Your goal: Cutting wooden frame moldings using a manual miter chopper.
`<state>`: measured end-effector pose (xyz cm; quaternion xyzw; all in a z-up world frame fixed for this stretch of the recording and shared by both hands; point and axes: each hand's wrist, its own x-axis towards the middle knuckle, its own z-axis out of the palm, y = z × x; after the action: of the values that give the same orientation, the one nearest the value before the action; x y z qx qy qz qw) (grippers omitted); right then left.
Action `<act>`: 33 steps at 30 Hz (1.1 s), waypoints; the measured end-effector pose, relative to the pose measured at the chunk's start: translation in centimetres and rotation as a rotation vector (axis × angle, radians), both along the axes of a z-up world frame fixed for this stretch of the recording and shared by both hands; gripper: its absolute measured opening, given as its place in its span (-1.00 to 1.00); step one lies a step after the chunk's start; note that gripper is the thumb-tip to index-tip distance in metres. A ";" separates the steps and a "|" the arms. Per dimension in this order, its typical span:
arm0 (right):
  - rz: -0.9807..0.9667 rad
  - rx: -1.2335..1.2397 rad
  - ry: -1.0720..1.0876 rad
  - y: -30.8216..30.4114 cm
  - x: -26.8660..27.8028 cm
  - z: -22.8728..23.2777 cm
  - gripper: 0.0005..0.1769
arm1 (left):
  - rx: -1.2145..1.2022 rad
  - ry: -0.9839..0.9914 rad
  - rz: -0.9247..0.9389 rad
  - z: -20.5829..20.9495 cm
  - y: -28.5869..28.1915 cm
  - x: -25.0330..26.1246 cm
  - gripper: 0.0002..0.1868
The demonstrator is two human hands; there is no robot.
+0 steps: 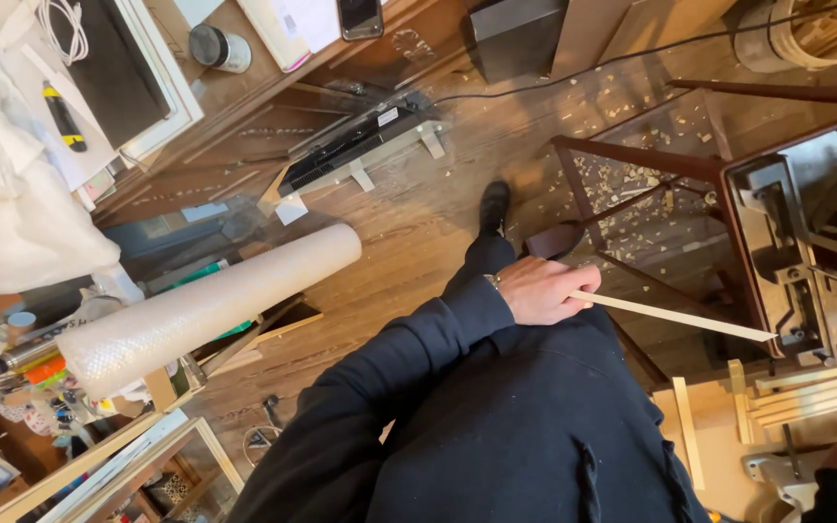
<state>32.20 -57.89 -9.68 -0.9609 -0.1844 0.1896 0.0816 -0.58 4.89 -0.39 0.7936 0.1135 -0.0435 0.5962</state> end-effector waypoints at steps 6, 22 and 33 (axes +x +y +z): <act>0.213 -0.251 -0.170 -4.2 -0.4 -0.5 -0.69 | -0.013 0.010 -0.004 -1.8 3.1 -1.2 -0.85; -0.163 -0.136 -0.118 -5.4 -2.8 -0.1 -0.68 | 0.324 0.118 0.046 -5.7 8.4 -3.5 -0.90; -0.008 -0.135 -0.133 -5.0 -4.5 5.3 -0.83 | 0.860 0.224 0.580 -17.9 34.3 -7.2 -0.87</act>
<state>27.70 -62.85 -4.35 -0.9754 -0.1725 0.1372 0.0048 -7.78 39.18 -18.28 0.8930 0.3988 0.0890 0.1885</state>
